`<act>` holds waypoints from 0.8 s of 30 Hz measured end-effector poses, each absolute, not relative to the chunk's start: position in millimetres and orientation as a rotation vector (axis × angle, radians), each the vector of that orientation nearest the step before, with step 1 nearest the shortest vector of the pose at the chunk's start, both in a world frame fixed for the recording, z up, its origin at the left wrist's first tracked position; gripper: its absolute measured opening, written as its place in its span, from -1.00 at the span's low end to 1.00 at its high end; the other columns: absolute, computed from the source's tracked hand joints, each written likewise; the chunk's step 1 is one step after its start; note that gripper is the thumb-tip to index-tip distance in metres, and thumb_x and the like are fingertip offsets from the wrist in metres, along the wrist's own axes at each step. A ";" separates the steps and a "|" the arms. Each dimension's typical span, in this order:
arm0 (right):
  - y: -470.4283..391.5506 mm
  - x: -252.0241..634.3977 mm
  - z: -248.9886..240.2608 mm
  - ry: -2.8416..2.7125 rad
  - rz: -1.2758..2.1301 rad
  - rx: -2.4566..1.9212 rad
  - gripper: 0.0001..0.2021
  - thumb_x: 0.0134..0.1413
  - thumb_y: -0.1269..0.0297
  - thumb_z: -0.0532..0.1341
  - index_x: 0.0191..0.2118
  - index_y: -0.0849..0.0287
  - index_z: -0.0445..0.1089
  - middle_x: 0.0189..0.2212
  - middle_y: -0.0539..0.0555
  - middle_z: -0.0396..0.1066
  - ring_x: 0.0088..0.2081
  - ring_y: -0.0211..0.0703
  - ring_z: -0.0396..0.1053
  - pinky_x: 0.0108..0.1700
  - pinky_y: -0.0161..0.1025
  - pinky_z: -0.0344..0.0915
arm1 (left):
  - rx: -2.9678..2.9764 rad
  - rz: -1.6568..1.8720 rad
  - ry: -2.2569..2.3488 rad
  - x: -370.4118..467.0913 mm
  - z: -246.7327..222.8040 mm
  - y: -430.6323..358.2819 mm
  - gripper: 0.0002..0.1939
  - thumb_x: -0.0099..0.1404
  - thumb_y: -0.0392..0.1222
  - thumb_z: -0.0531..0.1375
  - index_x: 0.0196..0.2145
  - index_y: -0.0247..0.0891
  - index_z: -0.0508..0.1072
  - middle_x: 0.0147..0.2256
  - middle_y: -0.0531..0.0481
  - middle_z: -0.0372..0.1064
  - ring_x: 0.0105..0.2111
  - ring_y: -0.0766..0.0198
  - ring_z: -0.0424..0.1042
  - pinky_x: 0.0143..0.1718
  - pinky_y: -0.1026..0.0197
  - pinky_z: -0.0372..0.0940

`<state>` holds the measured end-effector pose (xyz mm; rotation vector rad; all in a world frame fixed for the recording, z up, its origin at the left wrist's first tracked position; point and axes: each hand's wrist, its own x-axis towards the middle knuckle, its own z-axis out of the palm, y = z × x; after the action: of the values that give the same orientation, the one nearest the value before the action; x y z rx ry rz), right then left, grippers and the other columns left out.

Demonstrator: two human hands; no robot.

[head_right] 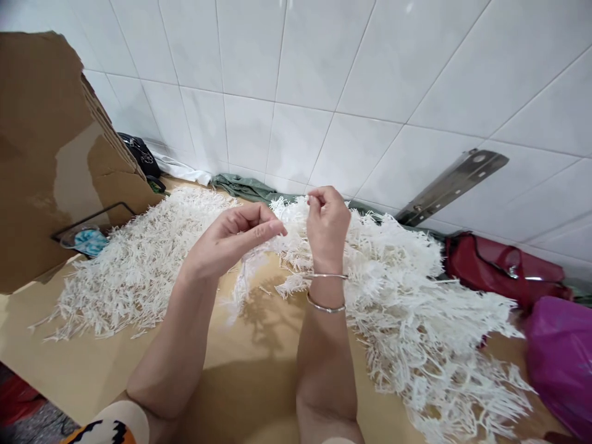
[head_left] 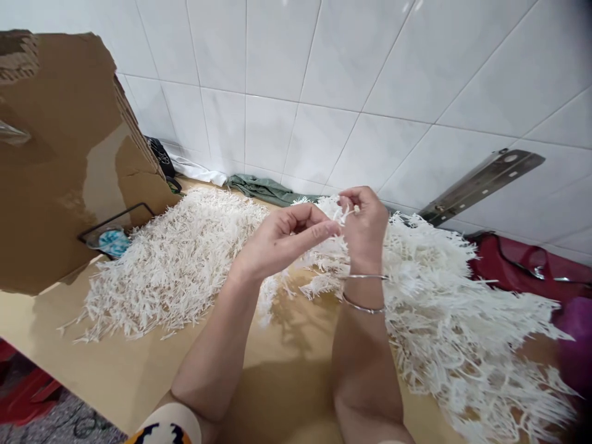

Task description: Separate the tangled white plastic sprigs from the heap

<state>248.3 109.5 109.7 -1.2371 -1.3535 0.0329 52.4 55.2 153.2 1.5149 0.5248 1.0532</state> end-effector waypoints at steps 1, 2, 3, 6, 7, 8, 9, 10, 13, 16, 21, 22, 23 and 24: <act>105.2 250.9 113.1 -1.343 0.059 -1.209 -0.90 0.19 0.38 0.23 -0.27 0.07 0.50 -0.36 -0.01 0.54 -0.26 -0.12 0.49 -0.03 -0.04 0.39 | 1.518 1.073 0.537 53.5 152.5 55.8 -0.62 0.34 0.16 0.37 -0.32 -0.25 0.52 -0.43 0.08 0.22 -0.43 0.40 0.09 -0.41 0.22 0.01; 99.3 251.2 117.8 -1.356 0.102 -1.181 -0.90 0.20 0.37 0.25 -0.23 0.08 0.54 -0.34 0.00 0.58 -0.24 -0.11 0.53 0.01 -0.02 0.41 | 1.524 1.094 0.544 54.8 150.8 57.9 -0.62 0.35 0.16 0.36 -0.30 -0.25 0.53 -0.41 0.07 0.23 -0.42 0.40 0.10 -0.39 0.22 0.03; 92.4 249.2 123.1 -1.390 0.159 -1.153 -0.88 0.23 0.34 0.27 -0.20 0.07 0.58 -0.30 0.01 0.62 -0.21 -0.11 0.56 0.04 -0.01 0.43 | 1.534 1.107 0.546 56.1 148.4 60.7 -0.62 0.36 0.16 0.35 -0.27 -0.25 0.55 -0.39 0.06 0.24 -0.40 0.39 0.11 -0.38 0.23 0.05; 73.2 237.4 137.9 -1.483 0.356 -1.042 -0.85 0.33 0.27 0.29 -0.10 -0.02 0.64 -0.10 0.00 0.68 -0.01 -0.10 0.60 0.19 0.02 0.45 | 1.557 1.113 0.540 57.8 141.4 68.9 -0.63 0.39 0.17 0.31 -0.23 -0.22 0.58 -0.35 0.05 0.26 -0.37 0.37 0.12 -0.35 0.22 0.06; 68.7 233.9 141.3 -1.484 0.409 -0.994 -0.84 0.35 0.23 0.29 -0.08 -0.05 0.64 -0.05 -0.01 0.67 0.05 -0.10 0.59 0.24 0.02 0.43 | 1.559 1.107 0.547 57.4 139.9 70.5 -0.64 0.39 0.17 0.31 -0.22 -0.21 0.59 -0.35 0.04 0.26 -0.37 0.36 0.12 -0.35 0.22 0.05; 65.3 231.4 143.8 -1.468 0.464 -0.941 -0.84 0.38 0.17 0.28 -0.07 -0.06 0.64 -0.02 -0.01 0.67 0.08 -0.09 0.58 0.28 0.03 0.42 | 1.560 1.102 0.558 56.8 139.1 71.3 -0.64 0.39 0.17 0.31 -0.21 -0.21 0.60 -0.36 0.05 0.26 -0.38 0.36 0.11 -0.36 0.22 0.04; 62.9 230.3 145.5 -1.446 0.530 -0.892 -0.81 0.40 0.10 0.27 -0.06 -0.06 0.64 -0.02 0.00 0.67 0.10 -0.09 0.58 0.30 0.05 0.42 | 1.560 1.097 0.572 56.1 138.7 71.6 -0.64 0.40 0.17 0.31 -0.20 -0.20 0.61 -0.37 0.05 0.25 -0.39 0.36 0.09 -0.37 0.22 0.03; 61.2 230.4 146.5 -1.431 0.603 -0.853 -0.76 0.42 0.02 0.25 -0.06 -0.06 0.64 -0.03 0.01 0.67 0.09 -0.08 0.58 0.30 0.06 0.43 | 1.560 1.096 0.584 55.5 138.6 71.5 -0.64 0.39 0.17 0.31 -0.20 -0.20 0.61 -0.39 0.06 0.24 -0.40 0.37 0.08 -0.37 0.22 0.02; 58.9 235.7 147.0 -1.455 0.791 -0.813 -0.69 0.36 -0.09 0.28 -0.07 -0.03 0.65 -0.08 0.05 0.67 0.02 -0.08 0.59 0.23 0.00 0.48 | 1.561 1.107 0.596 55.1 138.5 70.9 -0.65 0.41 0.15 0.30 -0.22 -0.21 0.61 -0.39 0.06 0.24 -0.39 0.37 0.10 -0.35 0.23 0.05; 58.6 241.2 146.5 -1.479 0.814 -0.844 -0.79 0.19 0.02 0.47 -0.18 -0.01 0.61 -0.25 -0.02 0.62 -0.19 -0.17 0.55 -0.01 -0.14 0.53 | 1.555 1.106 0.565 56.7 137.2 71.2 -0.64 0.41 0.15 0.30 -0.26 -0.22 0.57 -0.39 0.05 0.24 -0.38 0.36 0.12 -0.35 0.23 0.06; 62.6 237.7 144.7 -1.439 0.676 -0.838 -0.73 0.09 0.05 0.52 -0.33 0.01 0.47 -0.40 -0.08 0.50 -0.34 -0.23 0.42 -0.23 -0.20 0.42 | 1.590 1.097 0.588 59.3 134.5 74.1 -0.62 0.41 0.18 0.29 -0.26 -0.23 0.53 -0.39 0.07 0.21 -0.39 0.37 0.11 -0.36 0.22 0.05; 65.1 235.9 143.1 -1.438 0.636 -0.846 -0.74 0.10 0.08 0.51 -0.34 0.01 0.45 -0.43 -0.09 0.46 -0.36 -0.24 0.39 -0.27 -0.22 0.38 | 1.605 1.102 0.596 59.8 134.6 74.5 -0.62 0.42 0.18 0.27 -0.26 -0.23 0.53 -0.39 0.07 0.21 -0.38 0.37 0.12 -0.35 0.22 0.06; 68.6 234.5 140.8 -1.430 0.589 -0.856 -0.76 0.13 0.11 0.49 -0.34 0.02 0.44 -0.46 -0.09 0.42 -0.38 -0.25 0.35 -0.30 -0.22 0.34 | 1.619 1.114 0.600 60.2 135.1 74.3 -0.62 0.43 0.17 0.27 -0.27 -0.23 0.52 -0.38 0.07 0.22 -0.38 0.38 0.14 -0.33 0.22 0.07; 72.9 233.8 137.9 -1.410 0.526 -0.881 -0.78 0.15 0.16 0.47 -0.35 0.02 0.42 -0.47 -0.10 0.39 -0.39 -0.25 0.33 -0.31 -0.23 0.31 | 1.631 1.116 0.597 60.5 136.1 73.3 -0.62 0.43 0.16 0.27 -0.28 -0.24 0.51 -0.39 0.07 0.24 -0.37 0.38 0.15 -0.32 0.22 0.08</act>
<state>233.8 72.9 137.9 -0.8806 -1.4104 0.5258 60.5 73.3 136.1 1.6309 0.5974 1.1163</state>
